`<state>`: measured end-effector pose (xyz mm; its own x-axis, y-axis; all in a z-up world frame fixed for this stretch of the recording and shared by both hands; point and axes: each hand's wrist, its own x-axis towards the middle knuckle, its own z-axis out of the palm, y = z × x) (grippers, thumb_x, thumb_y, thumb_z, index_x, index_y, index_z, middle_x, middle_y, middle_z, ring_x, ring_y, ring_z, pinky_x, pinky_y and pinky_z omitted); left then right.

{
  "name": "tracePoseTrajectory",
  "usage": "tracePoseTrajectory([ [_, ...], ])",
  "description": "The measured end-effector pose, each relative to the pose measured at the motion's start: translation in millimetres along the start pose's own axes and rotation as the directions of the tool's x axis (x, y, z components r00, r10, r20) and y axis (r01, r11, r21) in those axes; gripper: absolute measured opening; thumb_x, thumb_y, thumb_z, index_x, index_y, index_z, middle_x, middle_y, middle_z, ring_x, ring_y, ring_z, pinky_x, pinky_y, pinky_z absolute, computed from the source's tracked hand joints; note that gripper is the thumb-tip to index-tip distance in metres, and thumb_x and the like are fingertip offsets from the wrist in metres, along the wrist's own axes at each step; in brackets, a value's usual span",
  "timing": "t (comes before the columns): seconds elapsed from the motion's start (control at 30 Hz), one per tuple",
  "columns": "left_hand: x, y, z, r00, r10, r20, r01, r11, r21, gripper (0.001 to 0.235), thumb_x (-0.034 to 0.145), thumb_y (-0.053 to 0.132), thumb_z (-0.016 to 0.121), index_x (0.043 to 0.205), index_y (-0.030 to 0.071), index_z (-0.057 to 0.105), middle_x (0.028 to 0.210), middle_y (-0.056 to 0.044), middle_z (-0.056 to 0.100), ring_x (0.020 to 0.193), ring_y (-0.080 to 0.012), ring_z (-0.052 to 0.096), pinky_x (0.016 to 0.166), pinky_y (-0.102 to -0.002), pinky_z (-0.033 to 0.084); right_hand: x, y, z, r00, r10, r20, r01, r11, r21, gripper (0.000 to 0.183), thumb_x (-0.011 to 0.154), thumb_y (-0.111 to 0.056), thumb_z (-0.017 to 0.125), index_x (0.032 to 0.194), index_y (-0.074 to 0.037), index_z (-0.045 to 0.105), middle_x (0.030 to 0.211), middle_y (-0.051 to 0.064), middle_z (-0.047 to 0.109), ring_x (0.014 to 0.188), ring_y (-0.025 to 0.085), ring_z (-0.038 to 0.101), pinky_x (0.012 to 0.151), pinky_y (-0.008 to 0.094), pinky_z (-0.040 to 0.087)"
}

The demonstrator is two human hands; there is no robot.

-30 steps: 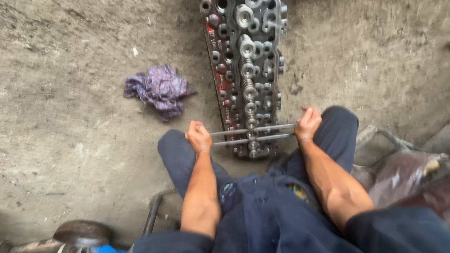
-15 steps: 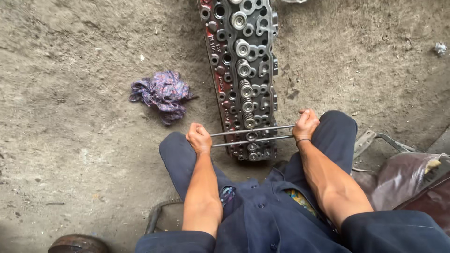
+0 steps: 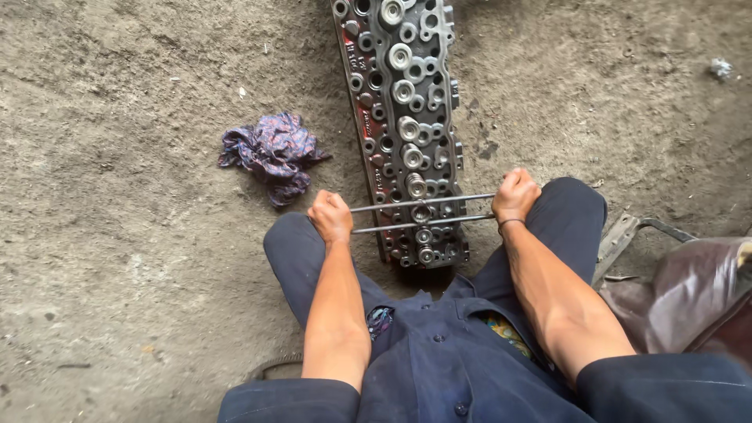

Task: The person sits on the ground and uses two long metal rods to rotate and adjust the camshaft within a cylinder head. They repeatedly insert, turn, and reposition the rods to manipulate the camshaft lobes and ensure proper alignment.

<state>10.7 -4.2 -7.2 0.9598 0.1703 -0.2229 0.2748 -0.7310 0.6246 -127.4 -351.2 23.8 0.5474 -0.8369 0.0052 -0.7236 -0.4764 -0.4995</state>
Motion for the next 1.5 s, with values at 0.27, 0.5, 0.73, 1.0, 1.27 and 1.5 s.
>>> tracePoseTrajectory([
  [0.27,1.9,1.1,1.2,0.997,-0.044,-0.056,0.044,0.999,0.007,0.034,0.088,0.026,0.051,0.075,0.000,0.069,0.081,-0.032,0.067,0.078,-0.0520,0.066,0.072,-0.059,0.051,1.0,-39.6,-19.1,0.982,0.187,-0.033,-0.190,0.966,-0.175,0.044,0.091,-0.038,0.049,0.089,-0.005,0.078,0.089,0.030,0.070,0.083,0.051,0.066,0.076,0.059,0.050],
  [0.5,10.7,-6.1,6.7,0.997,-0.003,-0.073,0.000,0.999,-0.044,0.034,0.087,0.027,0.053,0.077,0.001,0.073,0.084,-0.032,0.068,0.081,-0.0509,0.068,0.076,-0.057,0.054,-4.2,-44.7,-25.9,0.976,0.217,0.015,-0.212,0.964,-0.159,0.044,0.092,-0.037,0.048,0.093,-0.004,0.077,0.094,0.029,0.071,0.089,0.049,0.069,0.083,0.057,0.052],
  [0.73,10.6,-8.6,5.4,0.999,0.004,-0.033,-0.008,0.994,-0.108,0.030,0.088,0.026,0.055,0.083,0.002,0.074,0.086,-0.032,0.070,0.085,-0.0488,0.070,0.079,-0.055,0.056,-2.2,-34.1,-20.4,0.988,0.156,-0.007,-0.156,0.981,-0.118,0.046,0.093,-0.040,0.050,0.094,-0.003,0.077,0.094,0.030,0.070,0.091,0.049,0.068,0.083,0.057,0.051],
  [1.0,20.8,-14.9,11.0,0.997,-0.040,-0.061,0.029,0.986,-0.166,0.020,0.084,0.015,0.057,0.088,0.009,0.076,0.089,-0.026,0.074,0.088,-0.0431,0.073,0.079,-0.050,0.057,-9.9,-33.9,-32.1,0.967,-0.231,-0.109,0.240,0.968,0.076,0.025,0.094,-0.028,0.066,0.098,-0.003,0.068,0.090,0.016,0.068,0.079,0.030,0.066,0.067,0.045,0.051],
  [1.27,17.7,-9.1,2.0,0.993,0.097,-0.062,-0.109,0.965,-0.238,0.021,0.084,0.013,0.055,0.087,0.009,0.075,0.087,-0.021,0.076,0.085,-0.0384,0.075,0.079,-0.047,0.058,-66.0,-91.1,-36.1,0.486,-0.866,0.116,0.850,0.500,0.168,0.008,0.092,-0.015,0.079,0.094,-0.009,0.074,0.096,0.008,0.067,0.088,0.024,0.063,0.078,0.037,0.050],
  [1.5,7.4,-5.2,0.3,0.994,0.050,-0.093,-0.073,0.961,-0.267,0.021,0.085,0.013,0.055,0.086,0.009,0.075,0.086,-0.022,0.075,0.085,-0.0408,0.074,0.078,-0.049,0.058,-93.3,-100.9,-40.1,0.376,-0.862,0.339,0.895,0.433,0.108,0.006,0.089,-0.016,0.076,0.087,-0.011,0.074,0.089,0.006,0.061,0.089,0.026,0.059,0.077,0.040,0.044],
])
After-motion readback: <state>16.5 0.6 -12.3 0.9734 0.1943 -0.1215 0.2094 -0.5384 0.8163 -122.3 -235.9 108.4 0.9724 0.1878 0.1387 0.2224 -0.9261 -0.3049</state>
